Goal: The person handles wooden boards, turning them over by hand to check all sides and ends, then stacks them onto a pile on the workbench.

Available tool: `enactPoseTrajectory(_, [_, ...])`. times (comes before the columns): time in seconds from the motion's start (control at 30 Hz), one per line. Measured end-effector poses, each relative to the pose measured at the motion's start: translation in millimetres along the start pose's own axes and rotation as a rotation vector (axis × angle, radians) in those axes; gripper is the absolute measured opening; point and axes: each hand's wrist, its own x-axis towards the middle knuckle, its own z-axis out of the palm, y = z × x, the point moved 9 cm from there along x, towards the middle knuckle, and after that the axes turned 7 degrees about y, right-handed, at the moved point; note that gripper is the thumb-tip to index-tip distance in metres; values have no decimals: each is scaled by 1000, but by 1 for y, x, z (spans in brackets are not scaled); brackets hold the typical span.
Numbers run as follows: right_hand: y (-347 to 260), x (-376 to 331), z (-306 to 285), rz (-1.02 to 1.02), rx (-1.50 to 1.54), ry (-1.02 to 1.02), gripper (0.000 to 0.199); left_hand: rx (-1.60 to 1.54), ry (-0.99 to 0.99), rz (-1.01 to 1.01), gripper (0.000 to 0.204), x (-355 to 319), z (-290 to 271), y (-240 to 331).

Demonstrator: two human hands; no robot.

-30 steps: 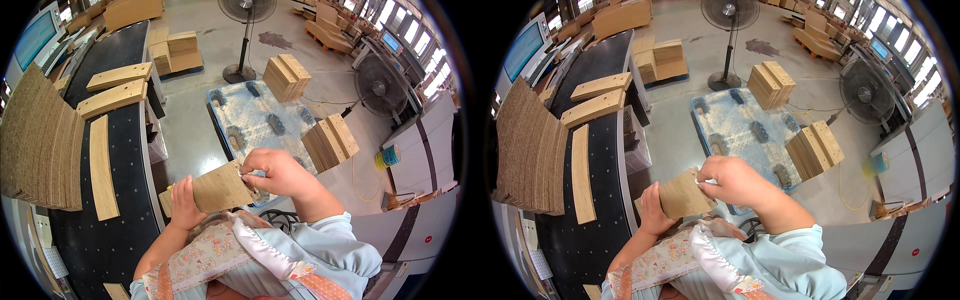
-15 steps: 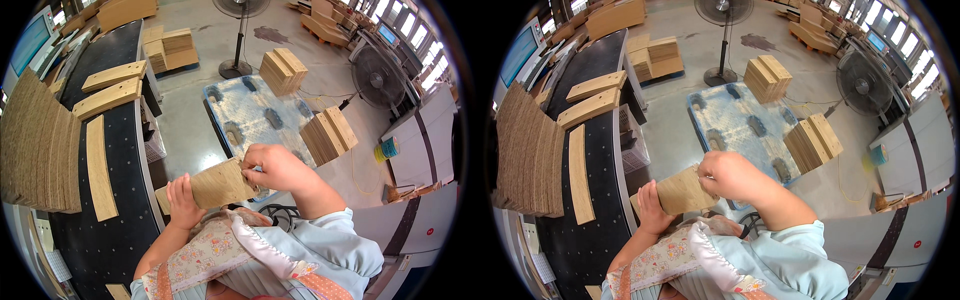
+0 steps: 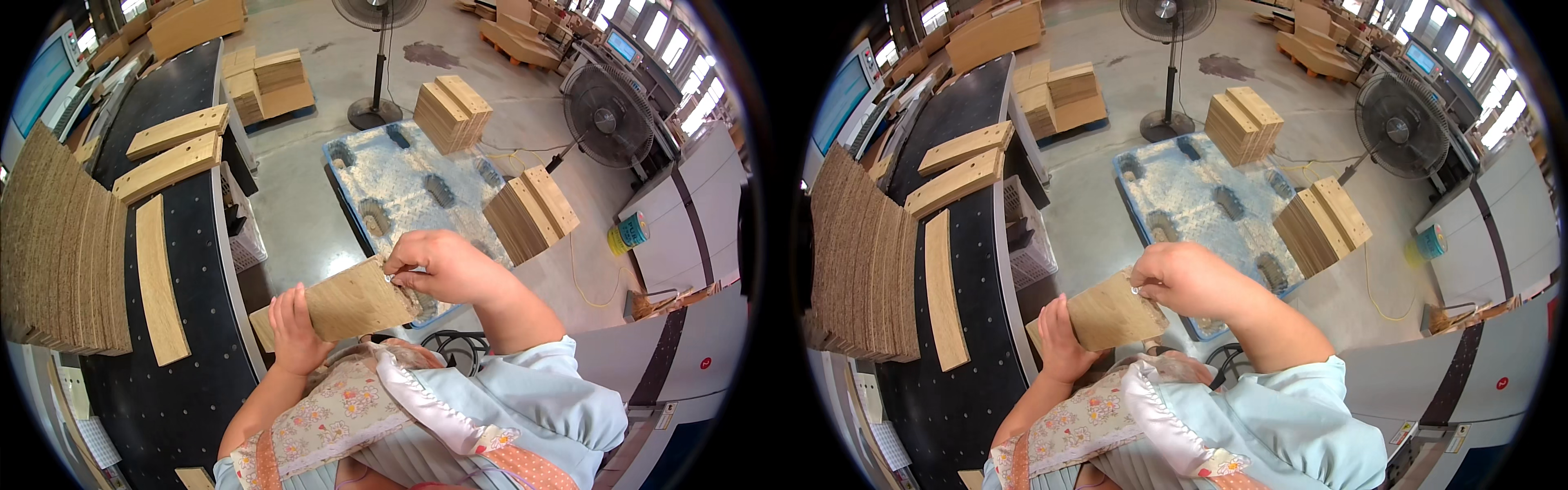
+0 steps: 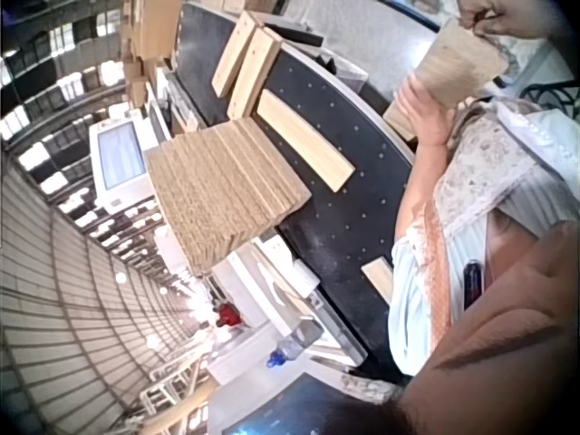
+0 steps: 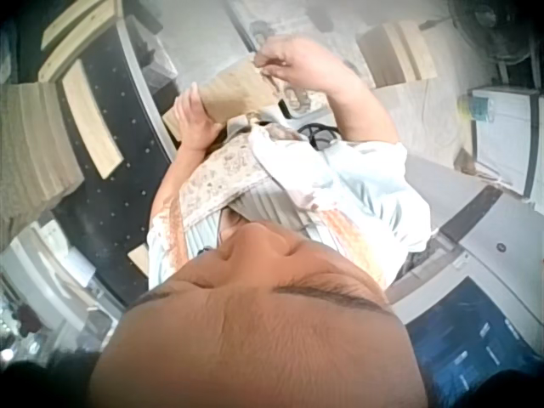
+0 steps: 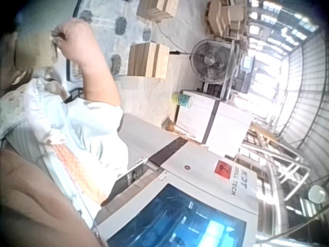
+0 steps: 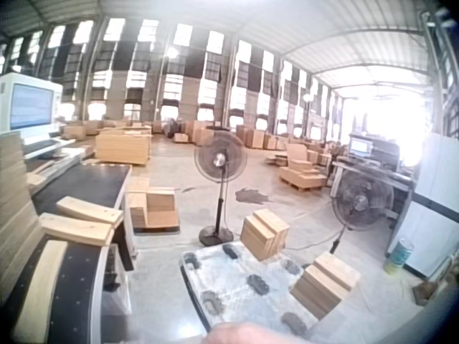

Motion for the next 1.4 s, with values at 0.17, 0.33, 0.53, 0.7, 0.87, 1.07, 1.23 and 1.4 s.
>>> enactPoseTrajectory(0.17, [-2, -3, -1, -14, 65, 110, 14, 39, 49, 32, 105, 2, -3, -1])
enactPoseTrajectory(0.33, [-5, -3, 0, -11, 111, 152, 14, -19, 62, -20, 99, 4, -8, -2])
enactPoseTrajectory(0.53, [-8, 0, 1, -16, 130, 159, 14, 46, 94, 21, 105, 4, -10, -2])
enactPoseTrajectory(0.7, [-10, 0, 0, -24, 153, 194, 14, 45, 110, 19, 106, 4, -11, -3])
enactPoseTrajectory(0.87, [-10, 0, 0, -27, 172, 200, 14, 49, 96, 5, 107, 3, -11, -4])
enactPoseTrajectory(1.07, [-21, 7, 1, -130, 28, 129, 11, 51, 56, -15, 108, 2, -9, -6])
enactPoseTrajectory(1.23, [-27, 11, 1, -188, -74, 57, 11, -15, 43, -46, 101, 2, -9, -6])
enactPoseTrajectory(1.4, [-27, 11, 3, -220, -126, 27, 10, 0, 30, -48, 101, 1, -8, -6])
